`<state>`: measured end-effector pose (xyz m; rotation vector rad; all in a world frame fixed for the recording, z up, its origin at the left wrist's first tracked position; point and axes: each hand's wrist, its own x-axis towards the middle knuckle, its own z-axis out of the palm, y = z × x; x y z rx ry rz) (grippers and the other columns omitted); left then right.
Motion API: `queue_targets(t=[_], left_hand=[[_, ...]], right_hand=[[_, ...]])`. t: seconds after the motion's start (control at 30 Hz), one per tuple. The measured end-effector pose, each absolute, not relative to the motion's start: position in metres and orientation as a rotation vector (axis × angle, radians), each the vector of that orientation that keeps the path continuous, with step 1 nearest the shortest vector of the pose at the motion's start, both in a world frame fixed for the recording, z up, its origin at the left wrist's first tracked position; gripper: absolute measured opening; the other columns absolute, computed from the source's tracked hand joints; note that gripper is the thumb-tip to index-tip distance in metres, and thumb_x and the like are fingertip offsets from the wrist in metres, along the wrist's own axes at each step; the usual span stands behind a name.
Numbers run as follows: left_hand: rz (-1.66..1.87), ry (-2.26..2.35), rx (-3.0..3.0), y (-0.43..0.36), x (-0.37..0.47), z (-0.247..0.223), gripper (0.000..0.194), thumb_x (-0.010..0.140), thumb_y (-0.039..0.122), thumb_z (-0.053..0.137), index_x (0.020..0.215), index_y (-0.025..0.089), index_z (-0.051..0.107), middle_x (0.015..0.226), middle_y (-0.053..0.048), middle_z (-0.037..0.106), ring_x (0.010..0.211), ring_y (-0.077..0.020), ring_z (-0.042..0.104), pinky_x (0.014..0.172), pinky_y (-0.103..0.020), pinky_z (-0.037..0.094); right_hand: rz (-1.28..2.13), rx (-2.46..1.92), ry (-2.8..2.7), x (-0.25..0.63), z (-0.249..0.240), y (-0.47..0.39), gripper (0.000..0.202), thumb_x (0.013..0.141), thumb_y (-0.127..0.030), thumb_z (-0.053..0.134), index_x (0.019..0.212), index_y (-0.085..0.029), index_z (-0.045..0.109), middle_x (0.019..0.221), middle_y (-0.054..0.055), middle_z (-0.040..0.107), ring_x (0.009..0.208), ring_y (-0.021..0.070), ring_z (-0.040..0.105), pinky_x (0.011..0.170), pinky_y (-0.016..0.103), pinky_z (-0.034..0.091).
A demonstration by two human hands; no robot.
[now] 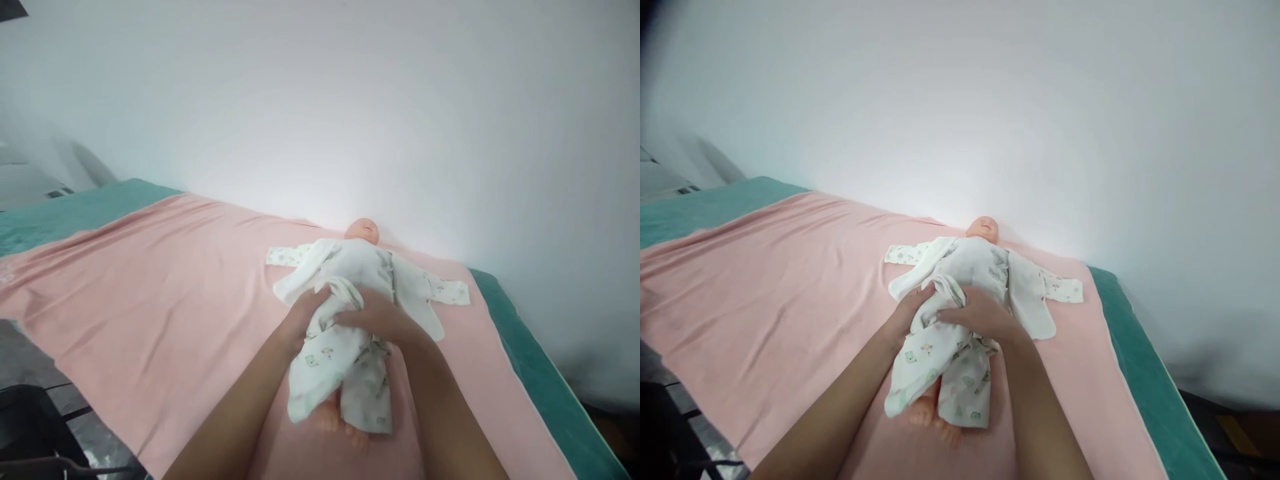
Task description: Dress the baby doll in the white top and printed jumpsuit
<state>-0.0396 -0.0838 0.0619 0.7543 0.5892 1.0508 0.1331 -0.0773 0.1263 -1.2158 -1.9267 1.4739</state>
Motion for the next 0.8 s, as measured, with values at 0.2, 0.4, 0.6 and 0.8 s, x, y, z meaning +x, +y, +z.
queue_targets(t=[0.2, 0.4, 0.6, 0.8], left_hand=[[0.964, 0.858, 1.204, -0.091, -0.039, 0.075, 0.037, 0.074, 0.047, 0.071, 0.090, 0.013, 0.070, 0.080, -0.006, 0.070, 0.069, -0.0184, 0.062, 0.059, -0.024, 0.044], [1.055, 0.552, 0.848, -0.097, -0.036, 0.078, 0.044, 0.080, 0.042, 0.068, 0.111, 0.011, 0.065, 0.096, -0.013, 0.071, 0.083, -0.0234, 0.067, 0.077, -0.034, 0.052], [1.009, 0.432, 0.605, -0.120, -0.034, 0.085, 0.047, 0.085, 0.043, 0.060, 0.115, 0.008, 0.062, 0.095, -0.015, 0.071, 0.086, -0.0242, 0.069, 0.080, -0.035, 0.054], [1.127, 0.531, 0.549, -0.163, -0.030, 0.089, 0.047, 0.084, 0.038, 0.062, 0.122, 0.010, 0.058, 0.101, -0.013, 0.070, 0.092, -0.0251, 0.067, 0.083, -0.034, 0.051]], right_hand=[[1.455, -1.117, -1.484, 0.143, 0.110, -0.069, 0.047, 0.076, -0.038, 0.069, 0.118, -0.018, 0.062, 0.100, 0.006, 0.068, 0.093, 0.0241, 0.063, 0.078, 0.033, 0.052], [1.299, -1.193, -1.779, 0.141, 0.113, -0.078, 0.048, 0.077, -0.045, 0.071, 0.116, -0.019, 0.063, 0.104, 0.006, 0.067, 0.100, 0.0249, 0.060, 0.082, 0.032, 0.049], [1.236, -1.207, -2.173, 0.139, 0.119, -0.079, 0.039, 0.078, -0.042, 0.068, 0.108, -0.017, 0.066, 0.102, 0.004, 0.068, 0.094, 0.0218, 0.061, 0.077, 0.027, 0.046], [0.940, -1.280, -2.391, 0.130, 0.113, -0.075, 0.017, 0.071, -0.029, 0.069, 0.080, -0.015, 0.065, 0.084, 0.002, 0.066, 0.080, 0.0188, 0.057, 0.070, 0.026, 0.040]])
